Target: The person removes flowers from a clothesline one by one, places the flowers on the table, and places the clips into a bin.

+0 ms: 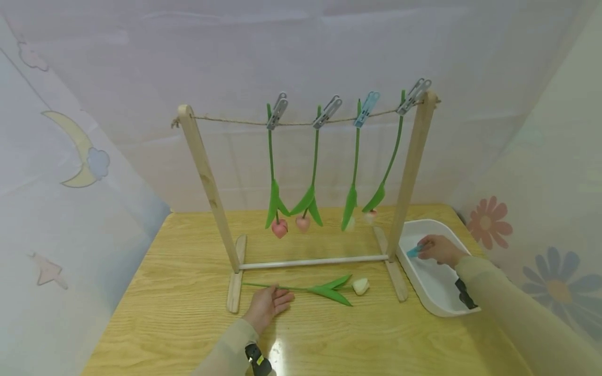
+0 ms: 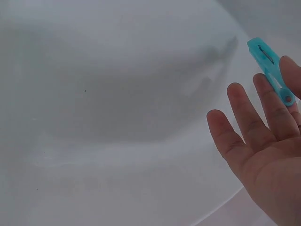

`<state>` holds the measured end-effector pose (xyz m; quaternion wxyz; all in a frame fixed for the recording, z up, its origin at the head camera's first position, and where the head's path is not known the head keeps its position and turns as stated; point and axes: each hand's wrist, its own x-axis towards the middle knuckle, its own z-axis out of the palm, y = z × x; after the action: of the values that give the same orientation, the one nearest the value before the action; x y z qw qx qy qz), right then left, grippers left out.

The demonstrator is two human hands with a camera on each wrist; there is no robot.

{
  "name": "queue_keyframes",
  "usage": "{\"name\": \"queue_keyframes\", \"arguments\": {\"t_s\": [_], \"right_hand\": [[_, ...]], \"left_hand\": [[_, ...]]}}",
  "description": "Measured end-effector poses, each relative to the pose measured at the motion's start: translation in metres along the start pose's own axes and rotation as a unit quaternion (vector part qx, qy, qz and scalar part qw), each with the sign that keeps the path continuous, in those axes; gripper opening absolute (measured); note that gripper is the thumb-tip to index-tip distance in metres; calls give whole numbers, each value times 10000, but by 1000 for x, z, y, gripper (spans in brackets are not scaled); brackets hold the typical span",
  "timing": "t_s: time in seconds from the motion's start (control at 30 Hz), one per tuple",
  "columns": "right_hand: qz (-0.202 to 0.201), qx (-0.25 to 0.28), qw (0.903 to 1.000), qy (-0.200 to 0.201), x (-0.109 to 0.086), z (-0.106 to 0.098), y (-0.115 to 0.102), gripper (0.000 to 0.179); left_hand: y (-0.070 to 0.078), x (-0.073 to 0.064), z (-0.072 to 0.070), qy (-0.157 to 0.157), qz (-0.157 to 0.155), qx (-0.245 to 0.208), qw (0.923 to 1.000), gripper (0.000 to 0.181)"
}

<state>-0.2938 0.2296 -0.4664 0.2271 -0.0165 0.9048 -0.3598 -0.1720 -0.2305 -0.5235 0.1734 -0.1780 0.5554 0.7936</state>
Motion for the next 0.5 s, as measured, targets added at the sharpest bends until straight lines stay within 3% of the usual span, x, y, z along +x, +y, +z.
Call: {"name": "queue_keyframes", "arguments": {"t_s": [0.17,0.5], "right_hand": [[131,19,9997,-216,4,4,6,38],[77,-207,9990,-383,12,11,19,35]], "left_hand": [[-5,2,-6,-192,158,-203,9995,53],[1,-1,-1,63,-227,-128,9996,51]]}}
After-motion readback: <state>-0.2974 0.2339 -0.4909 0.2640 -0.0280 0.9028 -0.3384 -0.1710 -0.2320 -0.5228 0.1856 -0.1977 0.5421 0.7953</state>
